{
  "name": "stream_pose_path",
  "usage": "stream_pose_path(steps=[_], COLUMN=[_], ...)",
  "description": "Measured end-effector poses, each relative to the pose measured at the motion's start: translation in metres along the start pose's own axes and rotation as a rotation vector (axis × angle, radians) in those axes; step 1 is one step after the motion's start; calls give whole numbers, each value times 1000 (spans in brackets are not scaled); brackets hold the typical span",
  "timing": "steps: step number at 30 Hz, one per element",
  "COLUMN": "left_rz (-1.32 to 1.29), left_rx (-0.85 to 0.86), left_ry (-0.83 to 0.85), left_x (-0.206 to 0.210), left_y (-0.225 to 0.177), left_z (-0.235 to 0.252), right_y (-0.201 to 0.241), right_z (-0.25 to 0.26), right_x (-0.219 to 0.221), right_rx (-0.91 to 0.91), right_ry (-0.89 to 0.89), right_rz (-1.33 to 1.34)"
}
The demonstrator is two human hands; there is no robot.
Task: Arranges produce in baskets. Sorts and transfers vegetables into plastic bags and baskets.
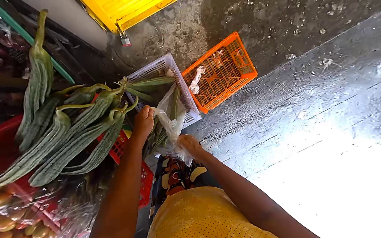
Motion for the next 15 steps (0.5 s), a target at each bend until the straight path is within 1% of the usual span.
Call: stream_pose_path(steps=[3, 5, 7, 8, 10, 12, 14, 15], left_rz=[11, 59, 174, 255, 445, 637, 783, 820], left_rx=[0, -16, -39, -50, -69, -90, -101, -95], left_ry=[-12, -2, 52, 89, 177, 294, 400, 428], left_x=[1, 6, 11, 13, 13, 10, 7, 8], left_y=[-4, 4, 19, 27, 38, 39, 36, 36], left_z=[-6, -6, -5, -3, -1, -5, -13, -18], right_y=[-10, -17, -25, -33, -51, -58, -48, -41], right_z=[-5, -3, 1, 4, 9, 4, -2, -1], right_x=[4, 12, 26, 37, 58, 73, 71, 63], right_rx=[14, 51, 76, 66, 52, 82, 114, 131], right_ry=[1, 25, 137, 212, 368, 519, 625, 626], right_rz=[136, 225, 253, 221, 46, -239, -521, -592])
Point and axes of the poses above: each hand's wrist, its own z-axis towards the middle knuckle, its own x-axis out of the palm, y = z × x, the point moved 1 cm from there along z, towards the middle knuckle, and after that the axes turned 8 degrees about -y, right-handed, at the moved point
